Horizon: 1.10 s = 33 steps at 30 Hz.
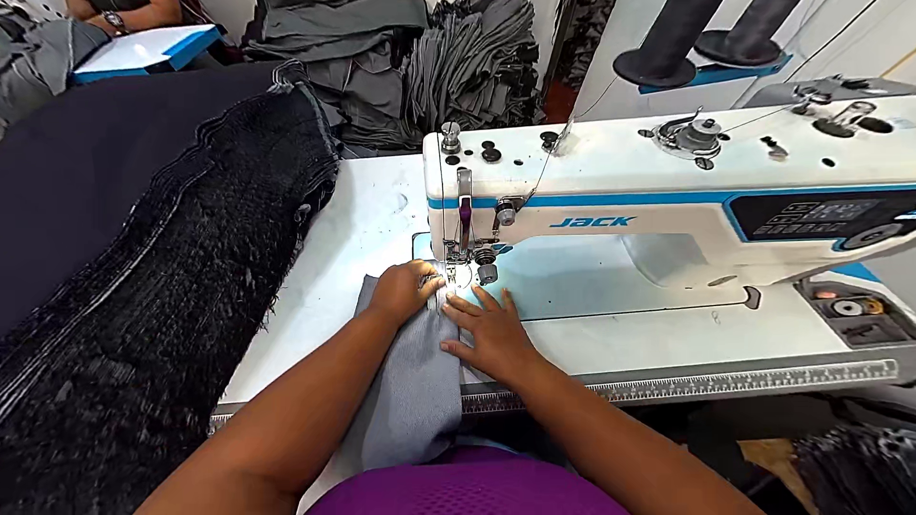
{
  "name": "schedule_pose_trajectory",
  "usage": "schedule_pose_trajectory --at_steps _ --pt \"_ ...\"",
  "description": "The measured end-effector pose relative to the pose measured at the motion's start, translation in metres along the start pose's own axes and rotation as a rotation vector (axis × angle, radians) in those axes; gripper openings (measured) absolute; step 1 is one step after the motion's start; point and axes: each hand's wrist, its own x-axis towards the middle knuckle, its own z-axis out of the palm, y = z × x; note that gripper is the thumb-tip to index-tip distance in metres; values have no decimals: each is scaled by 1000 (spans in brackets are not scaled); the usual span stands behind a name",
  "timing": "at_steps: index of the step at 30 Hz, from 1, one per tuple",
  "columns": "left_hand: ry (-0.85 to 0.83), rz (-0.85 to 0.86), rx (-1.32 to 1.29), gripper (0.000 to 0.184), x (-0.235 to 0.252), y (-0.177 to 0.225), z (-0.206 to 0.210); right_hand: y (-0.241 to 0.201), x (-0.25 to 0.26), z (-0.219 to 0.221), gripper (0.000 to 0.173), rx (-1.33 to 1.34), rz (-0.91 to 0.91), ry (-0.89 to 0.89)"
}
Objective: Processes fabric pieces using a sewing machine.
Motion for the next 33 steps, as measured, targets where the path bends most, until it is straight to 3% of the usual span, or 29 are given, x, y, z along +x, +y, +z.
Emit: schedule_pose_trajectory --at_steps 4,16,25,27,30,33 --pt "8 16 10 24 5 -1 -1 0 0 3 58 4 -2 85" --pt "12 81 35 26 14 -5 -5 2 1 3 60 -9 -22 114" --pt "48 30 114 24 56 -14 -16 0 3 -5 62 -6 -13 40" --pt "25 -7 126 24 59 -13 -19 0 3 -2 61 -6 -21 55" --pt "-16 -197 133 36 52 -25 -31 2 3 2 61 -5 -31 68" --pt "14 -422 66 49 8 -45 -49 6 4 3 62 -8 -25 53"
